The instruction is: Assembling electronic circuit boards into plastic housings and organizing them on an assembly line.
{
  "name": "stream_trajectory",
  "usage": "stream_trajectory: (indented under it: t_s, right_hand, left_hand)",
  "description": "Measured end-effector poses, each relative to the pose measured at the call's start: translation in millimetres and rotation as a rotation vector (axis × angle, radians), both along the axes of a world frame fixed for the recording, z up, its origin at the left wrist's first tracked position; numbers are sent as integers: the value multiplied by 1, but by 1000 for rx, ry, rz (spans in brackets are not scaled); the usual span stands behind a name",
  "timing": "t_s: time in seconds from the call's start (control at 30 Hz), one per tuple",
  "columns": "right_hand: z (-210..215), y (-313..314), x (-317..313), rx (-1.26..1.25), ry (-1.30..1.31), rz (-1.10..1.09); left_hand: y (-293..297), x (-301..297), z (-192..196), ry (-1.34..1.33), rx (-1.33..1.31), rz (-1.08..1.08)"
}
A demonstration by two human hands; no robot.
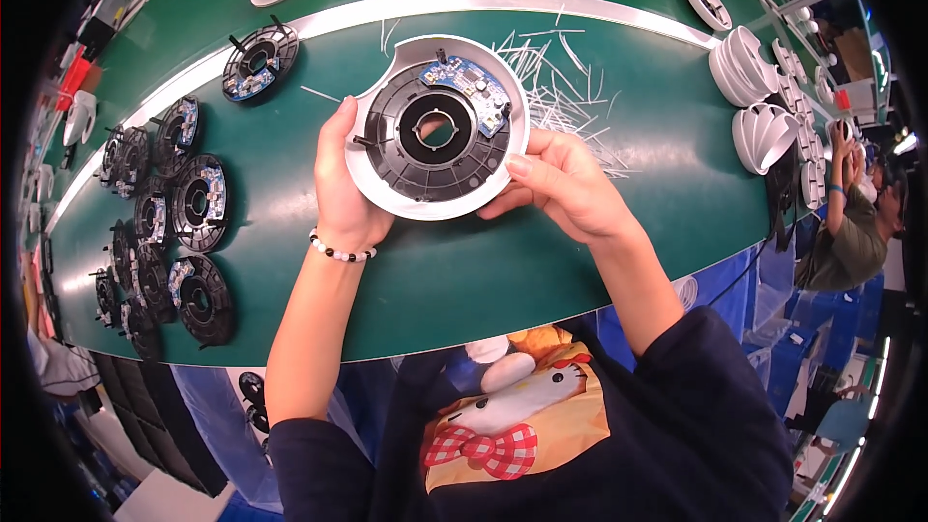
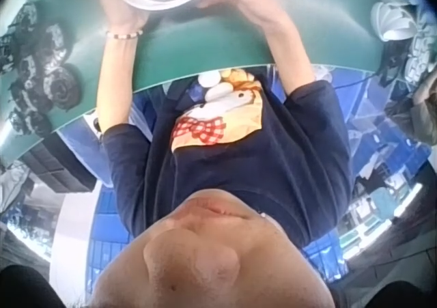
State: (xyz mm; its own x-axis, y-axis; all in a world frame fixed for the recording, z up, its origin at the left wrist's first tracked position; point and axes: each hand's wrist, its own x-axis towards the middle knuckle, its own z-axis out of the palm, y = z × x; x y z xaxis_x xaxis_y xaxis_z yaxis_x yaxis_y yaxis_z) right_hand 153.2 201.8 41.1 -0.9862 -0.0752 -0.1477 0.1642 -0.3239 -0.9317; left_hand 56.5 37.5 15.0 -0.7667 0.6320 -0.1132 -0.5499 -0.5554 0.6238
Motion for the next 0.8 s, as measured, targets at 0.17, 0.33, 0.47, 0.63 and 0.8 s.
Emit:
stream_trajectory:
  t_s: [0.17, 0.33, 0.47, 0.63, 0.8]
  right_hand:
    - [-10, 2, 4, -63, 10, -60]
    - [2, 9, -9, -88, -125, -1]
    - [-1, 42, -24, -374, -147, -94]
    - [-2, 133, -83, -396, -33, -518]
    - [-27, 207, -168, -302, -37, -900]
  left_hand:
    - [4, 4, 5, 25, 4, 11]
    - [-4, 1, 6, 33, -85, 2]
    - [1, 1, 14, 124, -102, -49]
    - [7, 2, 12, 194, -138, -59]
    - [1, 13, 13, 244, -222, -64]
